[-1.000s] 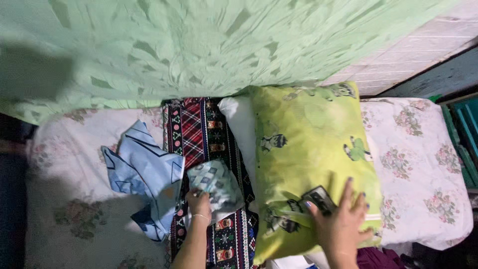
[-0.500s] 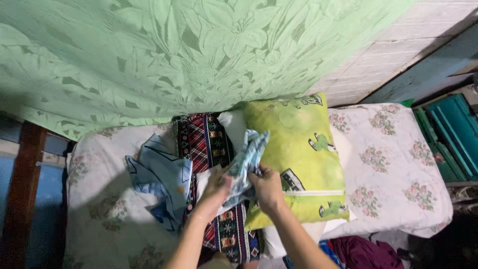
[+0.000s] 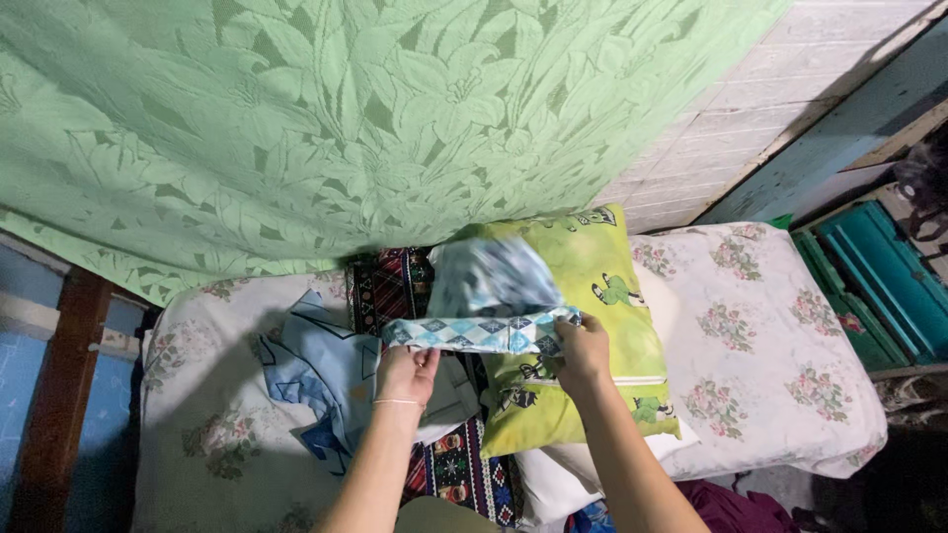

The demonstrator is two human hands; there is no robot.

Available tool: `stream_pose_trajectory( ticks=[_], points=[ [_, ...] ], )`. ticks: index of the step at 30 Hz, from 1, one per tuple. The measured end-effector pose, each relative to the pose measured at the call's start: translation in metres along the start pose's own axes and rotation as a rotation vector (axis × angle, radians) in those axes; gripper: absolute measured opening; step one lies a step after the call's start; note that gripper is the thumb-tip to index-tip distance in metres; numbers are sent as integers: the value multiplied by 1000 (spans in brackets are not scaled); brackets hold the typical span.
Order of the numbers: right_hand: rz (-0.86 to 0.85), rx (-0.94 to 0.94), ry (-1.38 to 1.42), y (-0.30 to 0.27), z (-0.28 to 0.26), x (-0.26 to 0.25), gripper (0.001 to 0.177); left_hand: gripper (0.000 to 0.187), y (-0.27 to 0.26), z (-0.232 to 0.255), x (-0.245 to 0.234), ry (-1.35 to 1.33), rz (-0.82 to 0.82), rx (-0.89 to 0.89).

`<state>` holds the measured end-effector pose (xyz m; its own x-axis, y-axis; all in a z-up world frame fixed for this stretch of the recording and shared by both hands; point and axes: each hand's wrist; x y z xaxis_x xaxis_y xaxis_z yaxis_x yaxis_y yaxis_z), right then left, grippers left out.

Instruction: The person places several pillows into different pillowcases on a bed. They insert each pillow into a case, adjust the fabric, and smooth the surface before moving to the next pillow.

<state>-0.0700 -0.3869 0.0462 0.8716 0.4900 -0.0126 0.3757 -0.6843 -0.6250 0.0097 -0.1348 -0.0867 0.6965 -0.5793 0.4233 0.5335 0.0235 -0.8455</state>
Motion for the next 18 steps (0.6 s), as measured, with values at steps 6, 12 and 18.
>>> stream_pose_trajectory(
  ticks=[6,12,18],
  points=[
    [-186,-109,-343,-18,-11,0,56,17,-69,57,47,56,-135,255],
    [-347,-381,-559,-25,-29,16,30,13,-126,111,99,642,-73,1360],
    [77,-1227,-964,-23,-87,38,21,32,-196,178,126,1045,-124,1677]
  ],
)
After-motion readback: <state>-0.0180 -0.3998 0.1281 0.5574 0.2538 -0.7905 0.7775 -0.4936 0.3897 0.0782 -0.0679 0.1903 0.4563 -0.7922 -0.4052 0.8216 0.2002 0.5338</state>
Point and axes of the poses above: each hand's wrist, its own y-axis towards the middle knuckle, its own x-axis out of the palm, z = x × y, and after that the axes turned 13 degrees about z, right-handed
